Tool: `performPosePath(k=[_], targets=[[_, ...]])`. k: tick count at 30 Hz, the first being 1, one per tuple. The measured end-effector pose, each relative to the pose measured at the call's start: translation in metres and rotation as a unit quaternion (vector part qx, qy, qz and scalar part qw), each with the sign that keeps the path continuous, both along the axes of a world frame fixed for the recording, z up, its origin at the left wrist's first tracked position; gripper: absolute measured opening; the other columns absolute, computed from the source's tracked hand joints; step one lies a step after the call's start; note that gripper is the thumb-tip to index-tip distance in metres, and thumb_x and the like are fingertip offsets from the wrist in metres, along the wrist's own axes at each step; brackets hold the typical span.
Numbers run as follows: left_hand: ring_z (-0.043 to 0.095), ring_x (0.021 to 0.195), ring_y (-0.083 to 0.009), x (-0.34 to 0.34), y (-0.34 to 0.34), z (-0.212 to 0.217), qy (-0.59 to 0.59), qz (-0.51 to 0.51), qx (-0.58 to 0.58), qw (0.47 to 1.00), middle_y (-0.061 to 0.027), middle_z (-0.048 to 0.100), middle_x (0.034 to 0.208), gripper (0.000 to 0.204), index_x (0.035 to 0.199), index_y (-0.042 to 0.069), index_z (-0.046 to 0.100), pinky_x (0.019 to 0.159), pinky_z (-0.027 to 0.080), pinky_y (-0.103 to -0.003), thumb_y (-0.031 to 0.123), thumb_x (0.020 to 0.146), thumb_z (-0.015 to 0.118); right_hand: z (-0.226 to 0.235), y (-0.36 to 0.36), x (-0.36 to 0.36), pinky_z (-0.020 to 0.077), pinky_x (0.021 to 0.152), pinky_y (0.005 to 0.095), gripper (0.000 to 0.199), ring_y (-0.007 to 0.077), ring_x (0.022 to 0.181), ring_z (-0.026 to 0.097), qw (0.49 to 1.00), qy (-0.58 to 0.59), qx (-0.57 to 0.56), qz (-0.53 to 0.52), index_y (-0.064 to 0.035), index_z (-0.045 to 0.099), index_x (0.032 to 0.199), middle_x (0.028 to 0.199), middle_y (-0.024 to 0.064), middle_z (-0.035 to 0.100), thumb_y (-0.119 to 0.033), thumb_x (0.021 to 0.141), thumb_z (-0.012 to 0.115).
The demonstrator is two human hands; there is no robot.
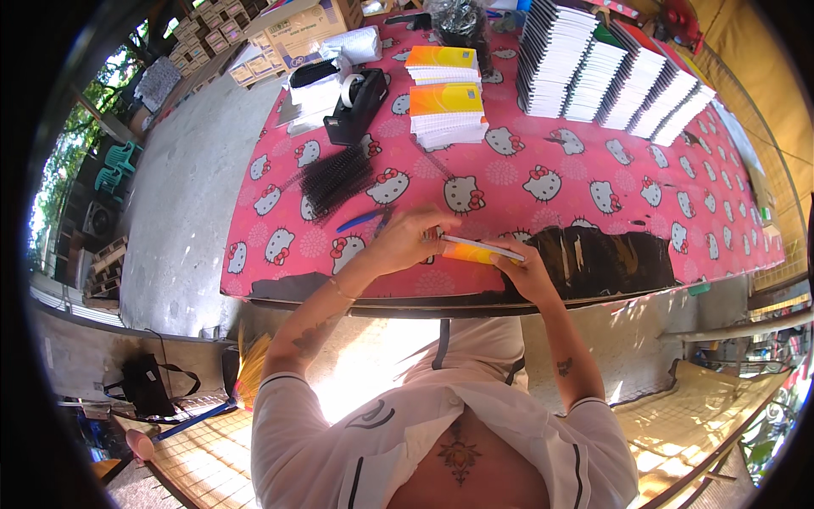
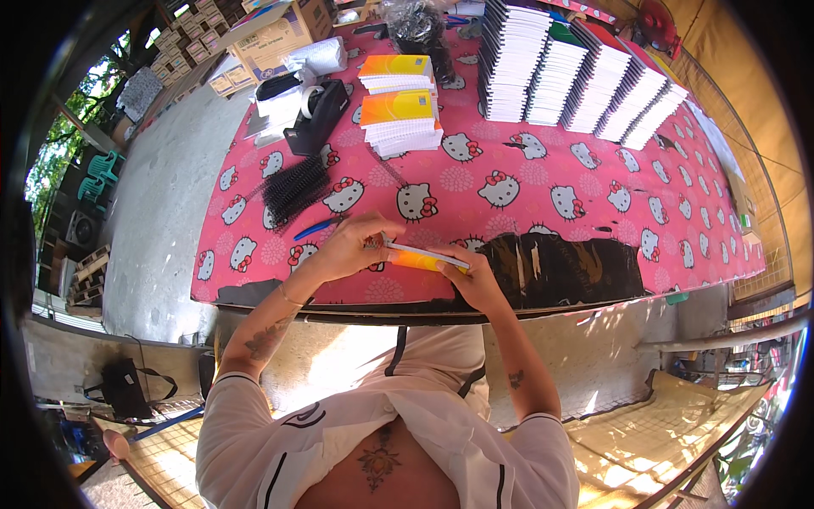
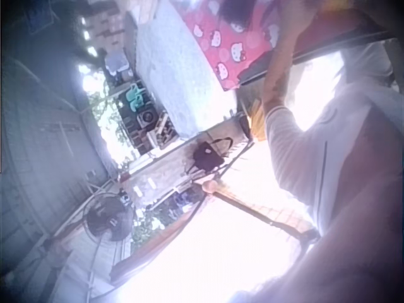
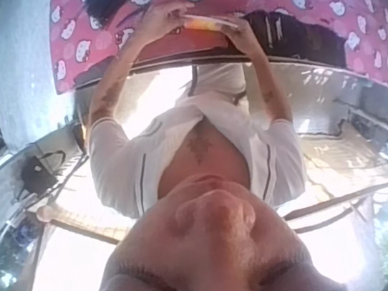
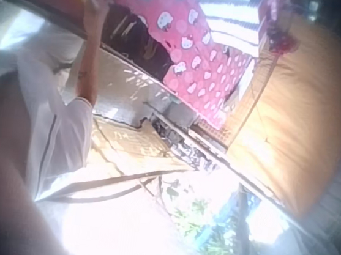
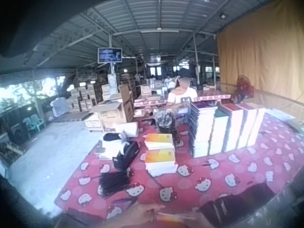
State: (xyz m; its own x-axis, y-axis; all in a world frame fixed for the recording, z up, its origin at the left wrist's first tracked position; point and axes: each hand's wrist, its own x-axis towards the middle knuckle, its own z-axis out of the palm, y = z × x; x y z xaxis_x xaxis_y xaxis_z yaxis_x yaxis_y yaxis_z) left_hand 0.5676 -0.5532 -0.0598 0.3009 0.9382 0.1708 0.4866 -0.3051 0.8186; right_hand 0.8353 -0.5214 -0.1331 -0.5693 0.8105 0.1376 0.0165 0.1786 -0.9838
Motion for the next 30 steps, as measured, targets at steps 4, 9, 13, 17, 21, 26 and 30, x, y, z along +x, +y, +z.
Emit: performPosePath(k=[4,9,13,17,21,26,30], targets=[[0.065,0.074,-0.0193,-0.012,-0.004,0.005,0.035,-0.010,-0.112,0.993,-0.0081,0.064,0.091,0.024,0.108,0.005,0.068,0.065,0.052,-0.034,0.015,0.087,0.075,-0.002,0.001,-0.001,0.0458,0.072,0.0229,0.029,0.0070,0.078,0.052,1.000,0.006,-0.004,0.000,-0.0007,0.065,0.126,0.097,0.0021,0.068,-0.009,0.099,0.061],[0.066,0.080,-0.0242,-0.008,-0.006,-0.007,0.091,0.002,0.095,0.991,-0.0096,0.063,0.097,0.026,0.114,0.007,0.067,0.067,0.053,-0.037,0.020,0.092,0.069,0.006,0.001,-0.004,0.0459,0.072,0.0229,0.030,0.0063,0.078,0.051,1.000,-0.012,-0.002,0.003,-0.0007,0.065,0.127,0.097,0.0022,0.068,-0.008,0.099,0.060],[0.065,0.081,-0.0295,-0.003,-0.005,-0.009,0.113,0.009,0.154,0.982,-0.0107,0.062,0.096,0.018,0.105,0.007,0.067,0.069,0.052,-0.041,0.018,0.090,0.069,0.006,0.002,-0.005,0.0483,0.079,0.0241,0.029,0.0076,0.086,0.056,1.000,-0.016,0.023,-0.007,-0.0001,0.066,0.126,0.103,0.0058,0.071,-0.008,0.099,0.061],[0.064,0.082,-0.0290,0.001,-0.003,-0.008,0.151,0.043,0.273,0.949,-0.0071,0.063,0.098,0.016,0.101,0.009,0.067,0.073,0.049,-0.041,0.021,0.090,0.069,0.009,-0.002,-0.009,0.0490,0.087,0.0258,0.029,0.0103,0.096,0.061,0.999,-0.017,0.011,-0.028,0.0014,0.066,0.125,0.109,0.0090,0.072,-0.007,0.098,0.061],[0.064,0.086,-0.0288,-0.007,-0.007,-0.020,0.205,0.068,0.254,0.943,-0.0069,0.063,0.099,0.026,0.109,0.010,0.064,0.078,0.047,-0.041,0.024,0.088,0.071,0.016,-0.005,-0.017,0.0483,0.090,0.0257,0.028,0.0103,0.099,0.060,0.999,-0.002,0.017,-0.031,0.0027,0.065,0.125,0.110,0.0087,0.071,-0.008,0.098,0.061],[0.061,0.095,-0.0303,0.017,-0.022,0.007,0.241,0.184,0.383,0.873,-0.0104,0.060,0.107,0.040,0.113,0.008,0.058,0.083,0.047,-0.044,0.026,0.082,0.078,0.012,-0.003,-0.013,0.0468,0.094,0.0260,0.032,0.0107,0.105,0.059,0.996,0.067,-0.054,-0.016,0.0049,0.062,0.127,0.115,0.0079,0.069,-0.009,0.099,0.062],[0.058,0.103,-0.0309,0.037,-0.060,-0.016,0.196,0.196,0.427,0.861,-0.0125,0.058,0.110,0.034,0.107,0.008,0.058,0.086,0.046,-0.045,0.016,0.081,0.078,0.009,0.001,-0.001,0.0470,0.095,0.0279,0.033,0.0121,0.106,0.059,0.992,0.092,-0.078,-0.048,0.0060,0.062,0.126,0.116,0.0074,0.067,-0.010,0.097,0.065]])
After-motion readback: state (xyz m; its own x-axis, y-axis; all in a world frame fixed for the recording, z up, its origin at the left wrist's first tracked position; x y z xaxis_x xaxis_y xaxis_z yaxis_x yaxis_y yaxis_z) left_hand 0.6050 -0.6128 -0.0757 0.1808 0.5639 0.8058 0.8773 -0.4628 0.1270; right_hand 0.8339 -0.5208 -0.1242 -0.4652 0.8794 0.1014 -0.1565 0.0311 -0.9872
